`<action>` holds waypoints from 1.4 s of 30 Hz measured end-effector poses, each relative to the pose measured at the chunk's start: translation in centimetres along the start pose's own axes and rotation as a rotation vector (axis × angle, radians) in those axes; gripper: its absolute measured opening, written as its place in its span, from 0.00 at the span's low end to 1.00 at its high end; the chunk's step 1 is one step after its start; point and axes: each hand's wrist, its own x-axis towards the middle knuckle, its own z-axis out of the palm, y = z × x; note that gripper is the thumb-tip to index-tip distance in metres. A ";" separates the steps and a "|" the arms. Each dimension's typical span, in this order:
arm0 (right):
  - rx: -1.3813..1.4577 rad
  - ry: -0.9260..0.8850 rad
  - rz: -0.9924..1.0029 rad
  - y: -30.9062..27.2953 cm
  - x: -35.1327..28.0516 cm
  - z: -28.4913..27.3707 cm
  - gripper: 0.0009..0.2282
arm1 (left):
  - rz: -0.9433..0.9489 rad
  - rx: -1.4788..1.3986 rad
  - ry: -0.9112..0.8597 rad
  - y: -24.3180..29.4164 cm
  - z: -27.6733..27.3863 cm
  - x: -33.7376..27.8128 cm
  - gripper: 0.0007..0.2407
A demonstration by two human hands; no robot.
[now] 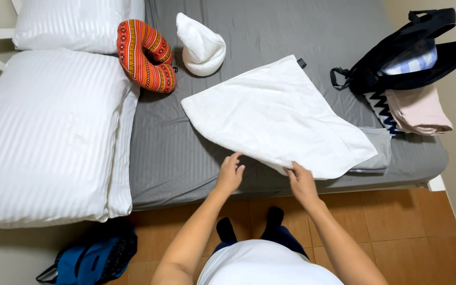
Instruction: Organizing and packing various items in a bedroom, including folding a towel and using a duster.
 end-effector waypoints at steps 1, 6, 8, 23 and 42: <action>-0.072 0.080 -0.103 -0.1 0.3 -0.2 0.08 | -0.188 0.061 -0.063 -0.8 -0.6 0.5 0.20; -0.214 0.245 -0.248 -2.0 2.4 -2.4 0.09 | -0.312 0.135 -0.138 -5.8 0.2 4.9 0.29; -0.126 0.194 0.007 -3.0 4.0 -3.4 0.10 | -0.515 0.259 -0.224 -6.3 0.6 7.7 0.31; -0.063 0.371 -0.152 4.6 34.7 -11.7 0.09 | -0.515 0.225 0.202 -16.4 7.7 26.4 0.10; -0.113 -0.131 -0.068 18.5 41.5 3.4 0.14 | -0.738 0.379 -0.081 -31.6 16.0 32.9 0.28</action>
